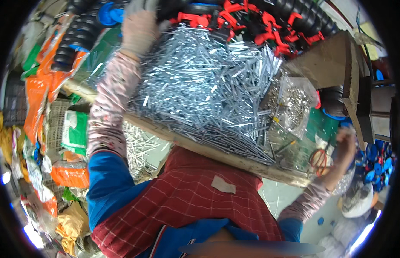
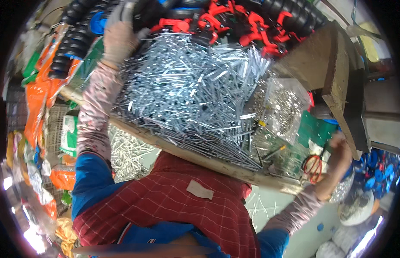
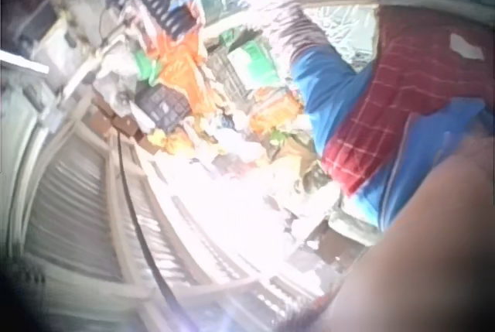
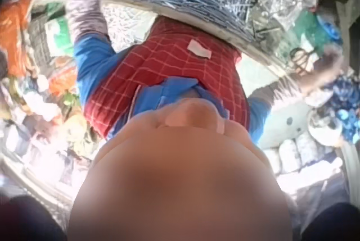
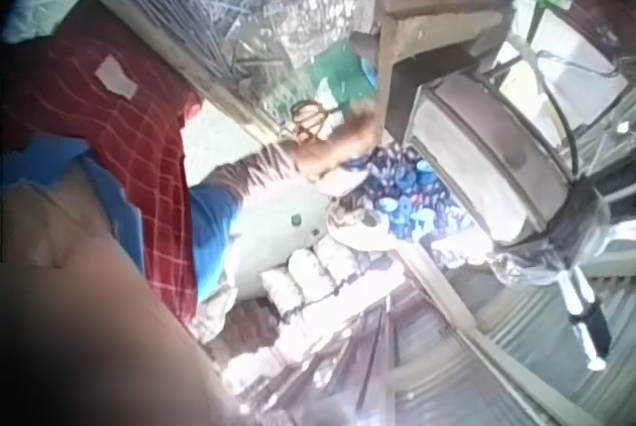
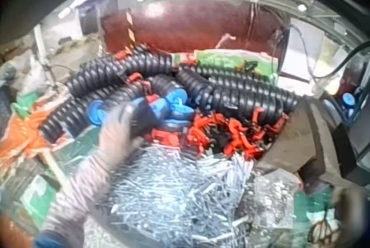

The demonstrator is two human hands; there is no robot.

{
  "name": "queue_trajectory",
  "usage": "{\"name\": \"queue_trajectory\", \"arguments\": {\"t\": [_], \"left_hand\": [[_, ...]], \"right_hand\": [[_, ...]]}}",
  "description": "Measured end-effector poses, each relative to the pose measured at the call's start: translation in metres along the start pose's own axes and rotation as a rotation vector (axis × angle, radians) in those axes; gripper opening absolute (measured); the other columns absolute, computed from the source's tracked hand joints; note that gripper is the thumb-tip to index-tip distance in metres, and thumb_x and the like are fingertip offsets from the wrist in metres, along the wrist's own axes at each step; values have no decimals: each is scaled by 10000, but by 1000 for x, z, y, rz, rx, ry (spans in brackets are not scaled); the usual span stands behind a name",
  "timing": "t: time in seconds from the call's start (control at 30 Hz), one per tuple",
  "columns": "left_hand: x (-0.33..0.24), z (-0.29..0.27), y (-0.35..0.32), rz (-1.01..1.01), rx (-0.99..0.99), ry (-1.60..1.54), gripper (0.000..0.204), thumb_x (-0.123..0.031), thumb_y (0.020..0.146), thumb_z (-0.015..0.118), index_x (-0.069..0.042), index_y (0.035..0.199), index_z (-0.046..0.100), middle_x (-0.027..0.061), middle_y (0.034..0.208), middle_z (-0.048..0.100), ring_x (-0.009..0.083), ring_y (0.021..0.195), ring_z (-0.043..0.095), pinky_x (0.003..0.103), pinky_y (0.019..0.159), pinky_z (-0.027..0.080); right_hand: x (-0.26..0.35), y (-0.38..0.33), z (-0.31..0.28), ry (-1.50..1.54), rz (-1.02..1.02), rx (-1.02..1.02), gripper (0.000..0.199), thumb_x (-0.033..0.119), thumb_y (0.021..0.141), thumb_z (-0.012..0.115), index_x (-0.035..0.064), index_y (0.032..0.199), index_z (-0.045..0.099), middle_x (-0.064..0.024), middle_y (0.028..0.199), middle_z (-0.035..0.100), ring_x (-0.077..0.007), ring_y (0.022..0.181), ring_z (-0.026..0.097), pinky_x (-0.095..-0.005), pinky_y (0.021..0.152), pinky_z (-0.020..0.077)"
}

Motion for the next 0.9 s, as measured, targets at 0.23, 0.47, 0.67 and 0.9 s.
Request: {"name": "queue_trajectory", "arguments": {"t": [0.23,0.47,0.67,0.9], "left_hand": [[-2,23,-8,-154,126,-91,759,-232,634,857,-77,1301,529,170,1135,623,395,1017,600,460,904,490],[-87,-45,-63,255,424,-519,630,-310,549,873,-63,1074,629,73,927,618,286,810,595,399,729,474],[-89,-41,-67,247,436,-530,447,-315,598,861,-86,901,626,57,832,581,288,743,600,419,664,471],[-110,-80,-71,-364,193,-916,457,-103,727,827,-64,1082,542,107,1014,604,211,885,638,357,751,514]], "right_hand": [[2,8,276,-340,15,411,253,98,971,602,-28,1188,630,-99,975,722,-141,812,685,-259,722,534],[-29,64,390,-799,-360,366,186,196,854,693,44,961,704,-163,936,704,-338,842,679,-400,751,535],[-40,61,406,-847,-329,320,207,226,855,702,29,919,688,-164,917,698,-308,829,682,-387,724,527],[28,-10,369,-201,-366,225,90,99,891,701,66,973,717,-67,876,686,-136,738,608,-258,638,471]]}}
Point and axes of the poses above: each hand's wrist, its own y-axis towards the middle knuckle, its own z-axis out of the palm, x = y × z, the point moved 1 cm from there along y, towards the middle knuckle
